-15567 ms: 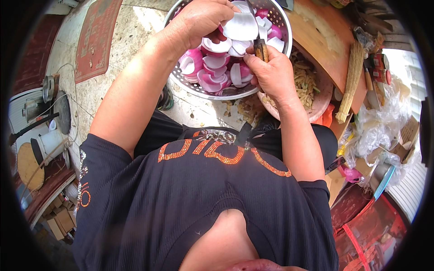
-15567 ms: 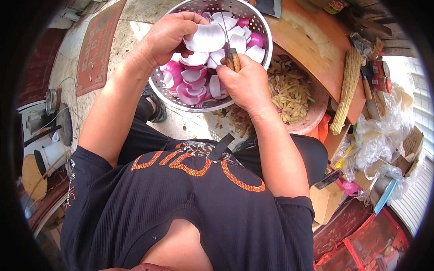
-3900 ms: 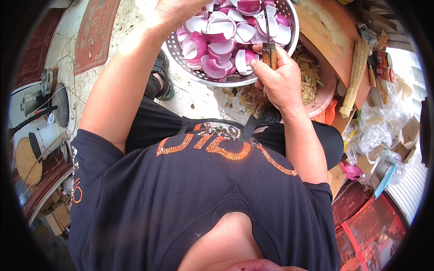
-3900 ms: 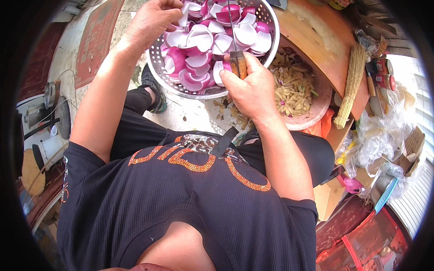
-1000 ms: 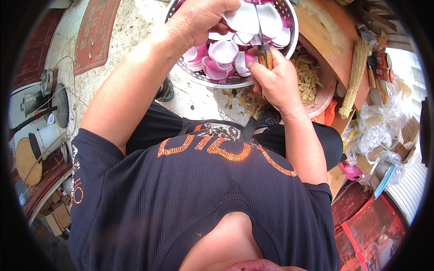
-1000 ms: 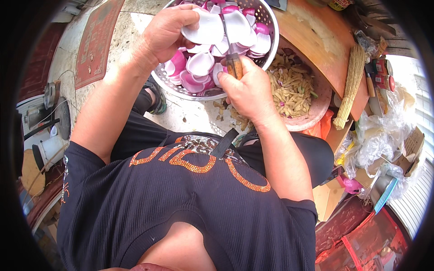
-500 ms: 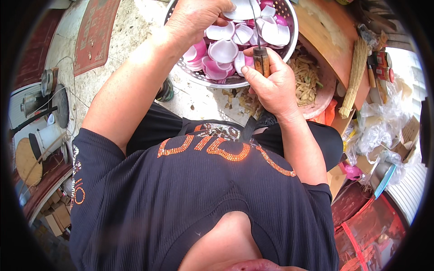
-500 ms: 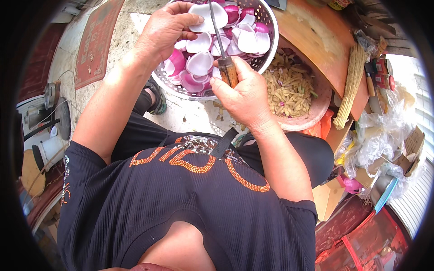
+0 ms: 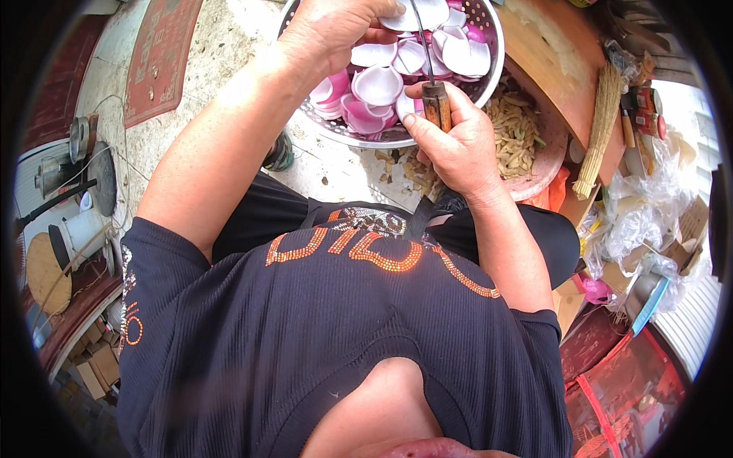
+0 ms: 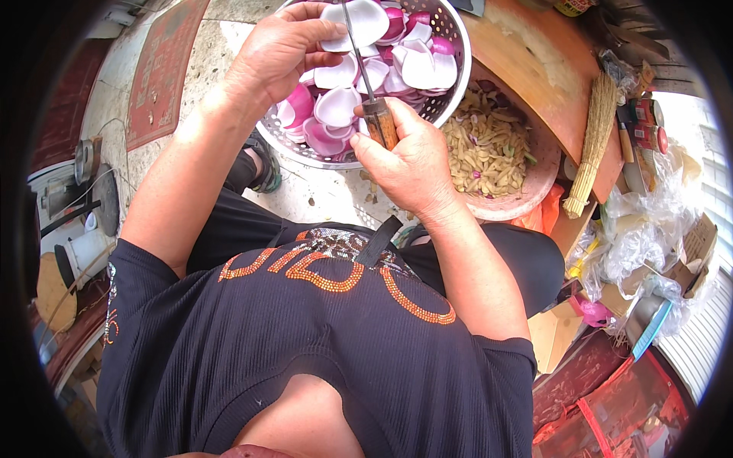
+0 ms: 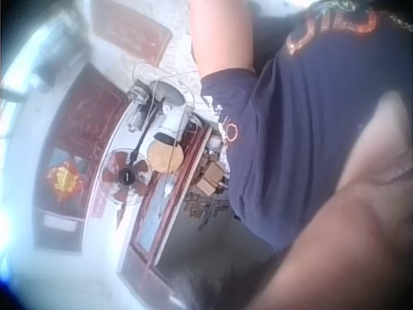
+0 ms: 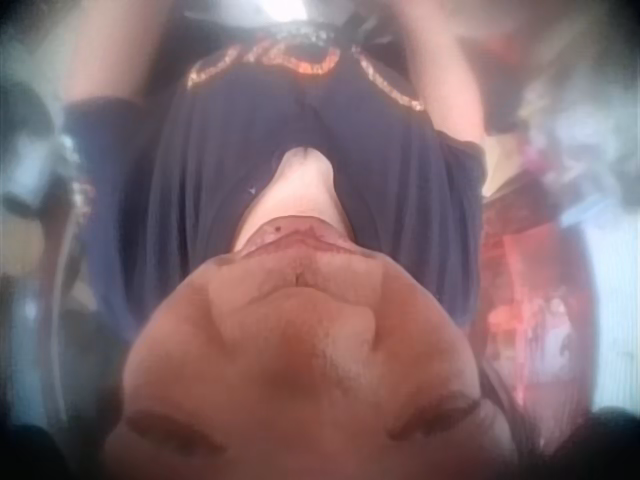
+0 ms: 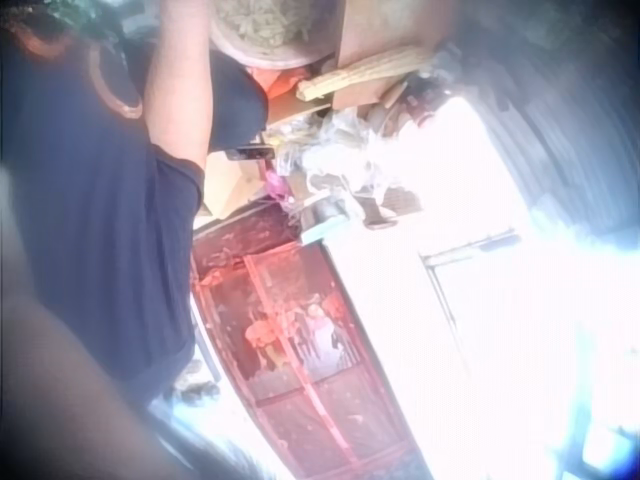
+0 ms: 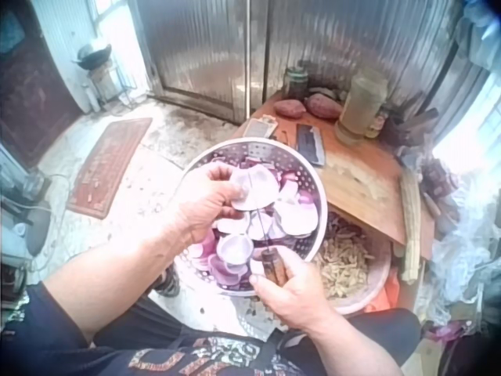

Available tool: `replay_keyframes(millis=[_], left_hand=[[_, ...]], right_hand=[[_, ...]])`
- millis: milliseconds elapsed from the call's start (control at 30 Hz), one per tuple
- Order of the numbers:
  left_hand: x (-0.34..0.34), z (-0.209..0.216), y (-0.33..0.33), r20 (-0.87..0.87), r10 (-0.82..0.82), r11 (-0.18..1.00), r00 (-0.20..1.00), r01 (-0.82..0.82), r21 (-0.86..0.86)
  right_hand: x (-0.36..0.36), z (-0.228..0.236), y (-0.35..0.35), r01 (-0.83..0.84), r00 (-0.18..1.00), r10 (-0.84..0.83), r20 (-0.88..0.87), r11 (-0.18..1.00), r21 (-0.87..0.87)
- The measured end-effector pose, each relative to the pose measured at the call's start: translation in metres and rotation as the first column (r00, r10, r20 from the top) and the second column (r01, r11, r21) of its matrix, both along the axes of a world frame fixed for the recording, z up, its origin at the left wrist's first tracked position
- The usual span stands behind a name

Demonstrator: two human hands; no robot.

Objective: The person sits on the floor and slices red onions into thin rings using a small knife. They separate the onion layers by hand and place the slices into a metal colander.

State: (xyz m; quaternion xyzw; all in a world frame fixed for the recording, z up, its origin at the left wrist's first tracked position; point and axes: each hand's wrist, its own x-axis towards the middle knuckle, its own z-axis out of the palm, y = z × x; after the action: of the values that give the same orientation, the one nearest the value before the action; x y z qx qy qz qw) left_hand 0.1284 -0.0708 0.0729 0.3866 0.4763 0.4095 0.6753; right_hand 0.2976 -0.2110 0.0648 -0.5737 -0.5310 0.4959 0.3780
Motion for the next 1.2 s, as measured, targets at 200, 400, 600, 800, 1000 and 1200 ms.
replay_keyframes(millis=[200, 400, 600, 800, 1000, 1200], left_hand=[[-0.007, 0.0, -0.002, -0.081, -0.133, 0.99, 0.988, 0.136, 0.039], [0.004, 0.014, -0.027, -0.115, -0.307, 0.951, 0.945, 0.309, -0.002], [0.009, 0.013, -0.014, 0.056, -0.251, 0.968, 0.966, 0.251, -0.002], [0.0, 0.006, 0.013, -0.414, -0.149, 0.942, 0.898, 0.256, 0.216], [-0.032, -0.017, 0.025, -0.919, 0.017, 0.766, 0.395, 0.586, 0.266], [-0.02, -0.032, 0.004, -0.977, 0.207, 0.67, -0.053, 0.735, 0.102]], right_hand=[[-0.001, 0.005, 0.002, -0.003, 0.997, -0.004, -0.078, 0.996, -0.09], [0.004, -0.003, 0.01, 0.107, 0.974, -0.138, -0.181, 0.979, -0.172], [0.004, 0.0, 0.01, 0.17, 0.965, -0.188, -0.182, 0.979, -0.11], [0.006, -0.004, 0.008, 0.203, 0.94, -0.217, -0.263, 0.976, -0.08], [0.005, 0.004, 0.005, 0.166, 0.967, -0.176, -0.186, 0.984, -0.064], [0.001, 0.002, 0.004, 0.126, 0.977, -0.135, -0.166, 0.99, -0.062]])
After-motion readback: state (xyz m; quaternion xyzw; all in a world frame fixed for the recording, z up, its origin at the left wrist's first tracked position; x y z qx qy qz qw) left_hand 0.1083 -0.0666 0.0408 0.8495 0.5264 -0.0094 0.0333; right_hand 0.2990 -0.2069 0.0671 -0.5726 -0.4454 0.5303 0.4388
